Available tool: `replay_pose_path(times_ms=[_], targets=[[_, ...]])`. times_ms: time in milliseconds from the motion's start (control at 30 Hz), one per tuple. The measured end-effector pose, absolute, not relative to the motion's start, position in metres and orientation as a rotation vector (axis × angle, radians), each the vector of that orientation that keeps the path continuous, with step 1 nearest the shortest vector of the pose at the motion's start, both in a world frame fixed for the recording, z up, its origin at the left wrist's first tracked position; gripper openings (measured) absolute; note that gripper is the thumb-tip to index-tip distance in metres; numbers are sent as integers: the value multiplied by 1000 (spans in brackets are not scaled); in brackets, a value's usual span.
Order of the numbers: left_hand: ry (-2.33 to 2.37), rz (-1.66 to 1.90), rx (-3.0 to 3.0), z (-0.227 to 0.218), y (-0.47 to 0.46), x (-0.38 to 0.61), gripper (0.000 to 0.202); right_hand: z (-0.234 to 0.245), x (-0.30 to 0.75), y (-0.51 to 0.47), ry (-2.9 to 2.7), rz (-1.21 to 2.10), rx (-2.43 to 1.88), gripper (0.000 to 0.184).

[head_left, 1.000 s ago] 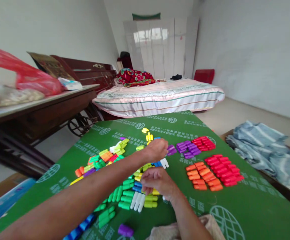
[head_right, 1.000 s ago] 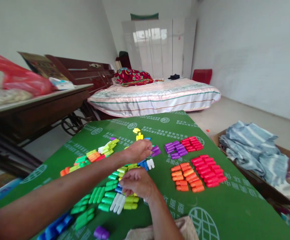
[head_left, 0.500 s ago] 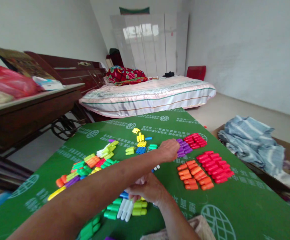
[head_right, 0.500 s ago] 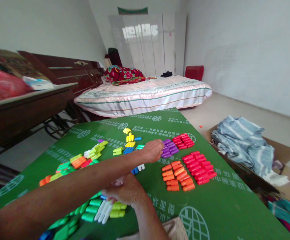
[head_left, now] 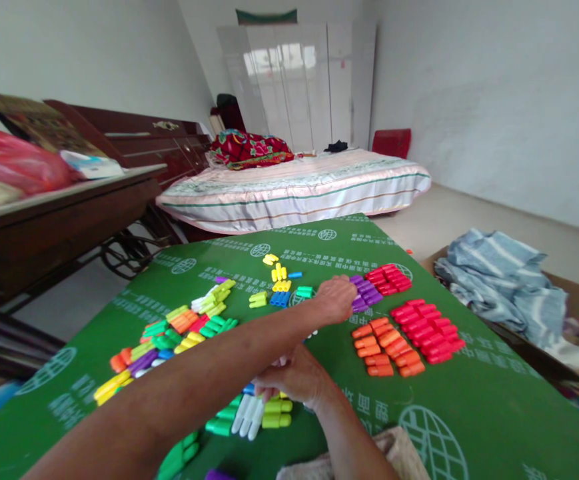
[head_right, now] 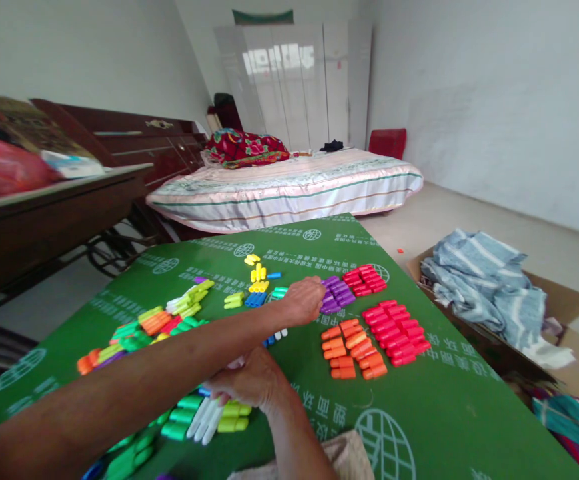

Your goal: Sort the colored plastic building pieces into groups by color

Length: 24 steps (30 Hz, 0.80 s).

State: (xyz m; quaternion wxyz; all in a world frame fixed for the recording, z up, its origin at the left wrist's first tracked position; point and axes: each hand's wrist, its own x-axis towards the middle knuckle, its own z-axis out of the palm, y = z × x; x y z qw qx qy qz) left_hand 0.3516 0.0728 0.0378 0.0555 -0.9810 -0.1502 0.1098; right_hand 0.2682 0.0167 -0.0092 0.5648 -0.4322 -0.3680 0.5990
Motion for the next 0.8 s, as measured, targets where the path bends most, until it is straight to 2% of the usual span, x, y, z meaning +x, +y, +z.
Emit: replay_pose_path(times_ms=[467, 800], targets=[[-557, 200, -2975, 60, 82, 327, 23, -13, 271, 16, -925, 1434, -967, 42], [-938, 145, -2834, 78, 149, 208, 24, -10, 271, 12, -939, 1418, -1037, 43]])
